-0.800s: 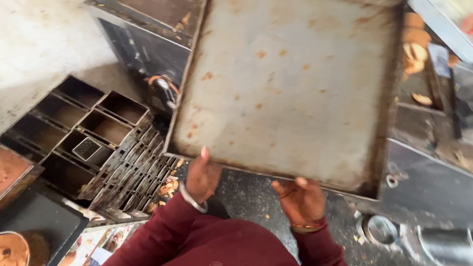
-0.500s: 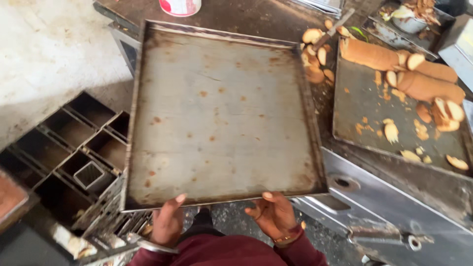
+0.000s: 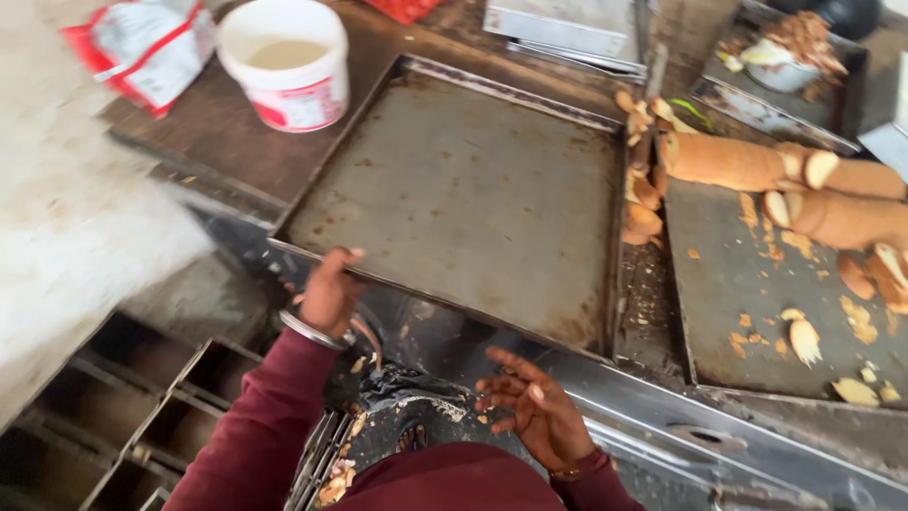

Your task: The person arranges slices of bread on a large metal tray by hand, picking them up from another tray and placing them in neat rows.

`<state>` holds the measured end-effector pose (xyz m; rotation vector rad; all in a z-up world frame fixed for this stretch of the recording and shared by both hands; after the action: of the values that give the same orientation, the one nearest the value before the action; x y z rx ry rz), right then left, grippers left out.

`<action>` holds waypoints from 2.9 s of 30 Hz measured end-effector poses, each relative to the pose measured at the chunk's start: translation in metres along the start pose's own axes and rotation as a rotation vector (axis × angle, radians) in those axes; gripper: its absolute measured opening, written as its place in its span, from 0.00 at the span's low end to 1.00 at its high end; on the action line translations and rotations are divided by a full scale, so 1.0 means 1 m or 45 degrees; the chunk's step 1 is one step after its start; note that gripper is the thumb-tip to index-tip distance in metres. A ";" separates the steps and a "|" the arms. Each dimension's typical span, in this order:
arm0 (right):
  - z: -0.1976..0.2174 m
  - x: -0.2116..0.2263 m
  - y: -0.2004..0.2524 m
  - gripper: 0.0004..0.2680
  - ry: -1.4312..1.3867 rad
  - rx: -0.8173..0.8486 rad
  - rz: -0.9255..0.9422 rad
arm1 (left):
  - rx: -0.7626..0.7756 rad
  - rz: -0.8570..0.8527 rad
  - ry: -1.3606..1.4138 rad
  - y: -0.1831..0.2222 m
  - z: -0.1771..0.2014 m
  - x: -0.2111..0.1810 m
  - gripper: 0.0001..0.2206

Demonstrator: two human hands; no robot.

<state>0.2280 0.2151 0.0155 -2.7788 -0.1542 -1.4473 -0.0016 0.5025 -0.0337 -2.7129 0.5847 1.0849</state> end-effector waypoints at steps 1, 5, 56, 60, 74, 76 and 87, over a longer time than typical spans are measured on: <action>0.001 0.009 0.004 0.28 -0.008 -0.037 0.020 | 0.024 0.035 -0.003 -0.011 -0.010 -0.005 0.12; 0.015 0.038 0.027 0.30 0.330 -0.067 -0.065 | -0.245 0.783 -1.006 -0.016 -0.017 -0.020 0.44; 0.406 0.387 0.153 0.27 2.755 -0.861 -0.390 | 0.069 -0.643 -2.380 0.067 -0.330 0.153 0.32; 0.399 0.378 0.142 0.23 2.730 -0.872 -0.420 | 0.155 -0.607 -2.354 0.065 -0.328 0.148 0.33; 0.163 0.293 0.011 0.26 1.877 -0.697 -0.022 | 0.412 -0.850 -2.280 -0.026 -0.161 -0.076 0.28; 0.113 0.264 -0.053 0.26 1.772 -0.594 -0.024 | 0.327 -0.463 -2.340 -0.068 -0.101 -0.113 0.35; 0.059 0.166 -0.451 0.26 2.170 -0.704 0.200 | 0.265 -0.385 -1.934 -0.110 -0.003 -0.088 0.34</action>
<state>0.3310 0.6805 0.0988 -0.7369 0.4947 -3.3129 -0.0125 0.6282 0.0299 -1.0877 -0.0161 2.2265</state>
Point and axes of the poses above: each hand's wrist, its own y-axis away from the middle knuckle, its own z-axis out of the back of the hand, x = y × z, the point moved 3 cm from there along -y, towards the middle knuckle, and after that the axes turned 7 degrees about y, right-handed, at the moved point
